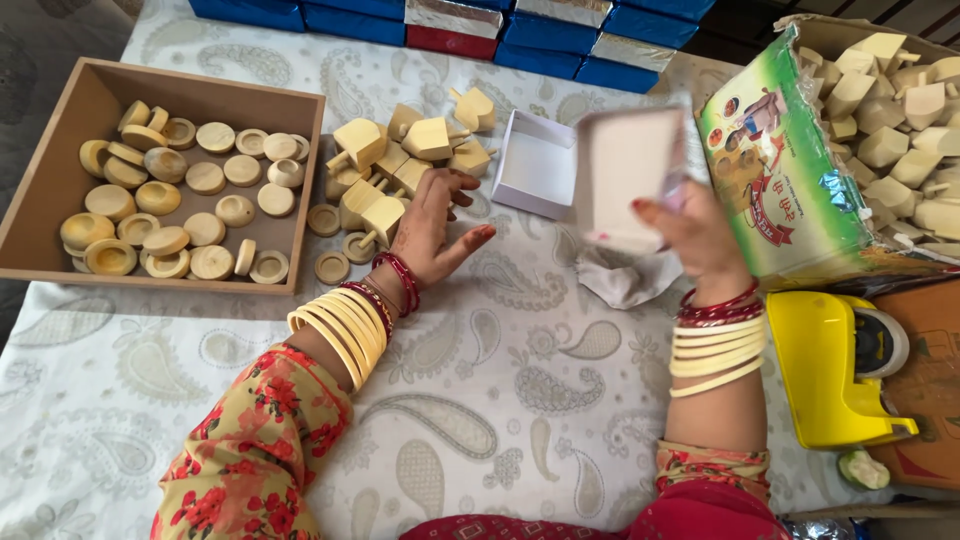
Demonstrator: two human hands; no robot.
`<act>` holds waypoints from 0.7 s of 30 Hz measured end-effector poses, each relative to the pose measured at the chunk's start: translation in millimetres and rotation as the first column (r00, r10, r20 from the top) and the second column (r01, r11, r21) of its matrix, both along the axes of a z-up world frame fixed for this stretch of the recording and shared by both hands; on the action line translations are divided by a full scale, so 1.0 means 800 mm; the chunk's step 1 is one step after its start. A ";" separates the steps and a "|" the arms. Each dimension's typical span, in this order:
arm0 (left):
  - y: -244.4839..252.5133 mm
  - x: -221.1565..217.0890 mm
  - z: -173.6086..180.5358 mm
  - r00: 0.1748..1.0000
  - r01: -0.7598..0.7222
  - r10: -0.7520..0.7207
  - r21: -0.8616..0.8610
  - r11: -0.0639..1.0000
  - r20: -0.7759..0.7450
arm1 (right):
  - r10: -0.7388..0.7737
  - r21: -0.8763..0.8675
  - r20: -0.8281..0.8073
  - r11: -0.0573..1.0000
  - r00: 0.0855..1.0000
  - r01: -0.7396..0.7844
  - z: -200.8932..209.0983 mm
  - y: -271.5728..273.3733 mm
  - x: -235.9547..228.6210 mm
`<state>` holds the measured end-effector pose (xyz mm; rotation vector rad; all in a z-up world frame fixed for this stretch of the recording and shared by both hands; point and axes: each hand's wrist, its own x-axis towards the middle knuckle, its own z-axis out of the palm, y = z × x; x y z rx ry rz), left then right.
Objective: The recorder is seen packing small wooden objects into small white boxes.
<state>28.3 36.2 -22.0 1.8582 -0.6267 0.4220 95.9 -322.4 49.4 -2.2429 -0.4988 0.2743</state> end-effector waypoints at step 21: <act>0.041 0.002 0.046 0.812 -0.582 0.508 0.340 0.739 0.286 | -0.024 -0.056 0.854 0.989 0.520 0.137 -0.061 0.094 -0.005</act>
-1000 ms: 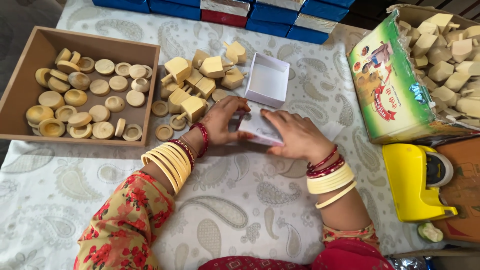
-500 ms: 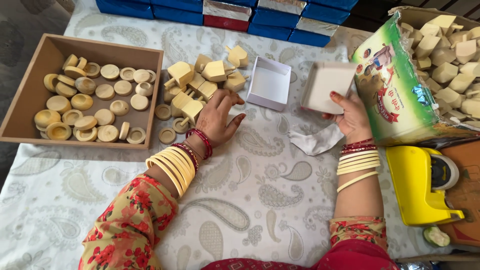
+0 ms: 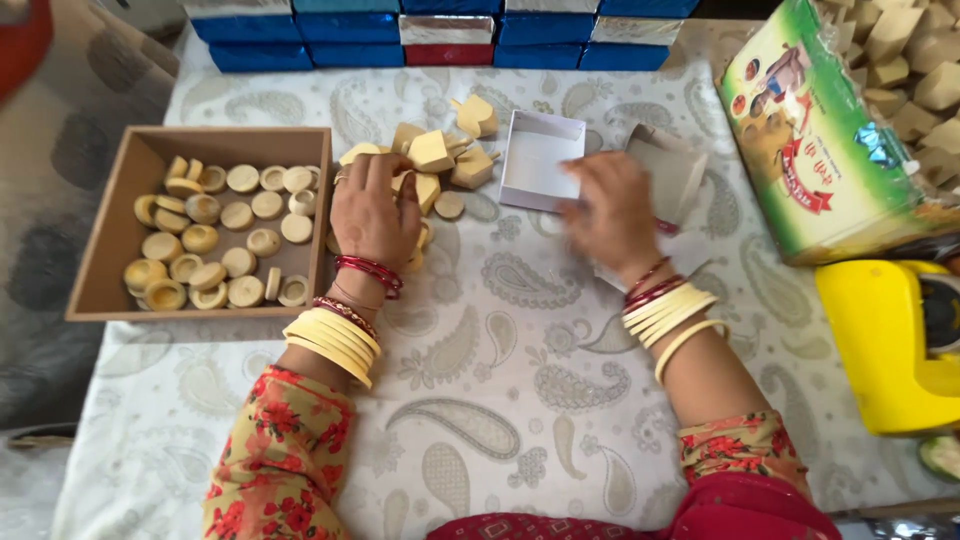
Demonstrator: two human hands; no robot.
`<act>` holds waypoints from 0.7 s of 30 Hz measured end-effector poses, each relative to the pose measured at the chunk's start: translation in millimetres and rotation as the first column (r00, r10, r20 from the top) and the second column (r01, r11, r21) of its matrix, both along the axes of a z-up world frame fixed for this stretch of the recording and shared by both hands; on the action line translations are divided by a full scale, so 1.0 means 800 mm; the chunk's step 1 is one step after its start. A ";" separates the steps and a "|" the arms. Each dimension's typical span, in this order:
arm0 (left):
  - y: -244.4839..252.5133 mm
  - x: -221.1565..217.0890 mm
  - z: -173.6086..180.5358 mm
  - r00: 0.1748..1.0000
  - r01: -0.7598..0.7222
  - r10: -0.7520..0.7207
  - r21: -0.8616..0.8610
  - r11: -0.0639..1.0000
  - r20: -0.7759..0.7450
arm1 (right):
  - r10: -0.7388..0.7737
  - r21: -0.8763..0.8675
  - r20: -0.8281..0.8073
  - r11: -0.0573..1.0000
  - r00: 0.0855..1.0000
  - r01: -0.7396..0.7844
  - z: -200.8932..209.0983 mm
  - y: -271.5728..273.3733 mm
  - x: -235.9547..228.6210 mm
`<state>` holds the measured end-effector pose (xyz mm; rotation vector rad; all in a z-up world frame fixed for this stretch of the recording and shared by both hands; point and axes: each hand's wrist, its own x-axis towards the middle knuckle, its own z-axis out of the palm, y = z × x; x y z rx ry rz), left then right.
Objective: The recorder is seen packing small wooden objects into small white boxes.
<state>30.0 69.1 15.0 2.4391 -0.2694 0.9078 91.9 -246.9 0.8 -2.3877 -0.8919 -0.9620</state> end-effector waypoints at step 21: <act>-0.002 -0.036 0.061 0.735 0.074 0.211 0.385 0.920 -0.644 | 0.374 -0.001 0.011 0.928 0.928 -0.374 0.010 0.061 -0.047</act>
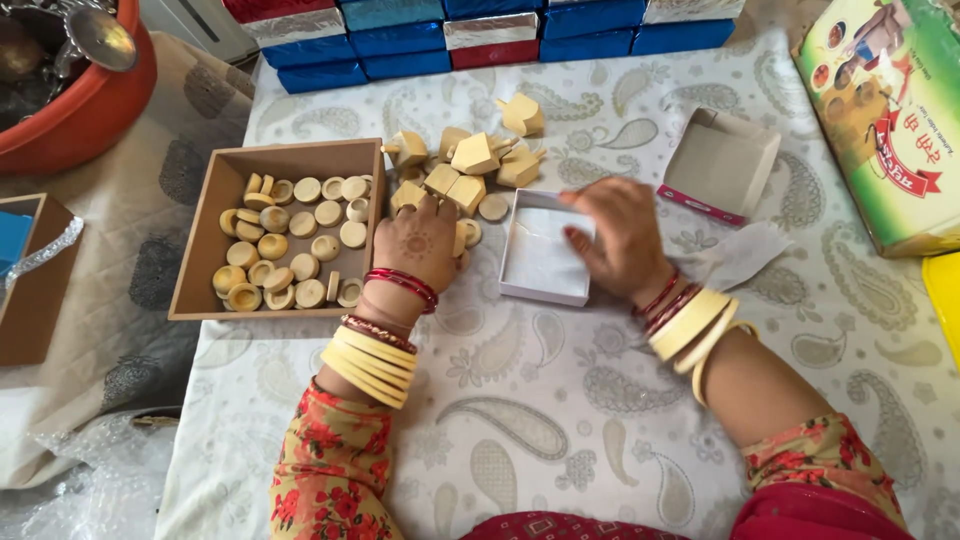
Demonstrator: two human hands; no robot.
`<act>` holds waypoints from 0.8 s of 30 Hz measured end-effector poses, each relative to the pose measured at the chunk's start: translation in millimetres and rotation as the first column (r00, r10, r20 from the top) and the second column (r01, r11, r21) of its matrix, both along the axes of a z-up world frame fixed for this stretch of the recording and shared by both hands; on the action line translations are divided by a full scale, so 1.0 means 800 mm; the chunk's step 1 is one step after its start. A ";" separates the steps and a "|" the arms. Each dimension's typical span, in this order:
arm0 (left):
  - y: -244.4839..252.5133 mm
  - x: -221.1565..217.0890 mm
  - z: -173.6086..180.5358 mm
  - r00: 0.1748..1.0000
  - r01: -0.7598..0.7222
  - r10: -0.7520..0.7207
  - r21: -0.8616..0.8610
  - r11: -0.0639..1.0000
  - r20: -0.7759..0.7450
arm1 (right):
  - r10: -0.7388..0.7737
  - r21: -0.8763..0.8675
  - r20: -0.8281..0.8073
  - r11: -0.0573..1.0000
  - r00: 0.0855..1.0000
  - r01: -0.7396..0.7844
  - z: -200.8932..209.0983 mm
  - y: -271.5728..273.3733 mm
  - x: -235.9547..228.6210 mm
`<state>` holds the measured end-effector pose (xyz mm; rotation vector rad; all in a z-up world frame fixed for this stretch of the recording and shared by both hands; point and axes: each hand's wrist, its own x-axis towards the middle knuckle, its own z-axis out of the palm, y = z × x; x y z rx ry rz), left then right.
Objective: The recorder is seen packing small wooden objects into small white boxes.
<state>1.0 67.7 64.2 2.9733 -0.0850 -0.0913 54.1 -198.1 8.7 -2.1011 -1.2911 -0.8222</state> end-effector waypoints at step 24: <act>-0.040 0.030 -0.100 0.875 0.354 -0.078 -0.521 0.776 0.478 | 0.000 -0.107 -0.178 0.994 0.984 -0.019 -0.028 -0.012 0.023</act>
